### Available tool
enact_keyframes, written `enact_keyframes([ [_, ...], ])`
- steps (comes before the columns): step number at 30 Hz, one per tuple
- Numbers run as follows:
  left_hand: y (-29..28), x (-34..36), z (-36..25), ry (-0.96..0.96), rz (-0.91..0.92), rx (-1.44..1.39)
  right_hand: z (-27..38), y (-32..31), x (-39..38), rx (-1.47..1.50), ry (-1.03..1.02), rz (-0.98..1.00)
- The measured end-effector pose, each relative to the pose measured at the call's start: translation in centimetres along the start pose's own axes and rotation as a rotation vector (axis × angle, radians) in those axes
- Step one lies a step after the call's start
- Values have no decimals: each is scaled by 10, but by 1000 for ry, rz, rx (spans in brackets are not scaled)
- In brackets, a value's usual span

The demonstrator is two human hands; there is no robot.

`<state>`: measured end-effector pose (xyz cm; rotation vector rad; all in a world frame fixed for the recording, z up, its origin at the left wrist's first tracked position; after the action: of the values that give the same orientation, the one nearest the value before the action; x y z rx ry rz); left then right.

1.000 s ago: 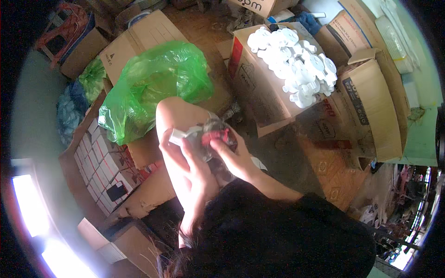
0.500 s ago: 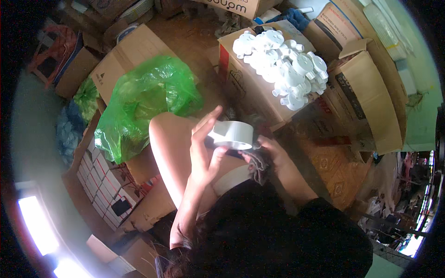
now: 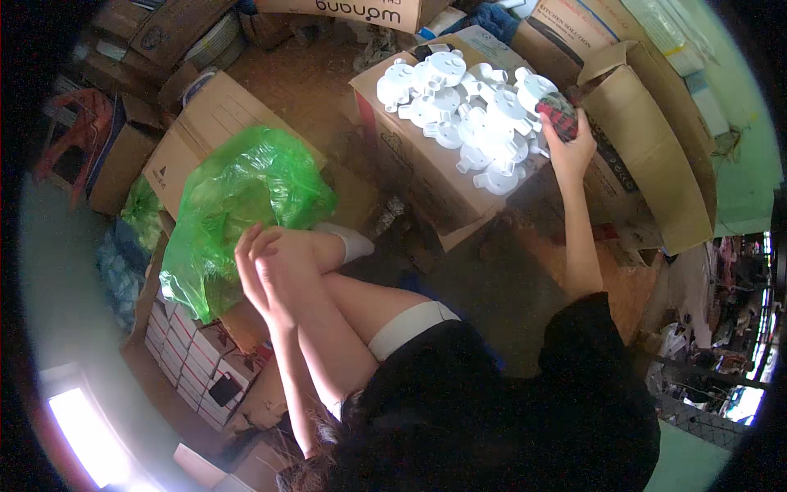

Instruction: Picking up white plastic components from a box and placing them into a green plastic bag, then tying the bag.

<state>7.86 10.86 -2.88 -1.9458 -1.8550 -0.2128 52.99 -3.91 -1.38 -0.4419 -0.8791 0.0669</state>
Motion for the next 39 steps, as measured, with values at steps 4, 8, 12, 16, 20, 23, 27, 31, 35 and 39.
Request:
enact_keyframes([
  [4, -34, 8, 22, -34, -168, -27, 0, 24, -5, -44, -72, 75],
  [8, -56, 39, 75, -351, -231, -150, -9, 11, -5, -264, 6, 104],
  [12, -91, 78, 156, -613, 170, 261, -3, 16, -5, -220, 55, 230],
  [16, -121, 131, 243, -588, 458, 487, 2, 3, 6, -242, 35, 99],
  [20, -90, 186, 256, -895, 110, 30, 11, -28, 9, -377, 34, 96],
  [23, -69, 234, 249, -625, 48, 14, 4, -67, 19, -451, 52, 34],
  [27, -18, 292, 273, -235, 160, 519, 15, -56, 0, -417, -39, -74],
  [31, 98, 322, 268, -92, 254, 516, 18, -71, -2, -231, 140, -36],
  [35, 65, 249, 265, 5, 282, 607, 13, -95, -4, -293, 198, -51],
  [39, -62, 163, 246, 75, 243, 782, 0, -95, -18, -252, 183, -56],
])
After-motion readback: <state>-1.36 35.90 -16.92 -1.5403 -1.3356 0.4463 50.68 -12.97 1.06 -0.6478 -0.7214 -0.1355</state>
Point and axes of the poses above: each hand's wrist, its own x-axis towards the middle knuckle, its own y-axis out of the palm, z = x × y, the point moved 3 cm from there along x, towards the middle knuckle, and after that the axes turned 7 degrees about -z, right-handed, at the moved point
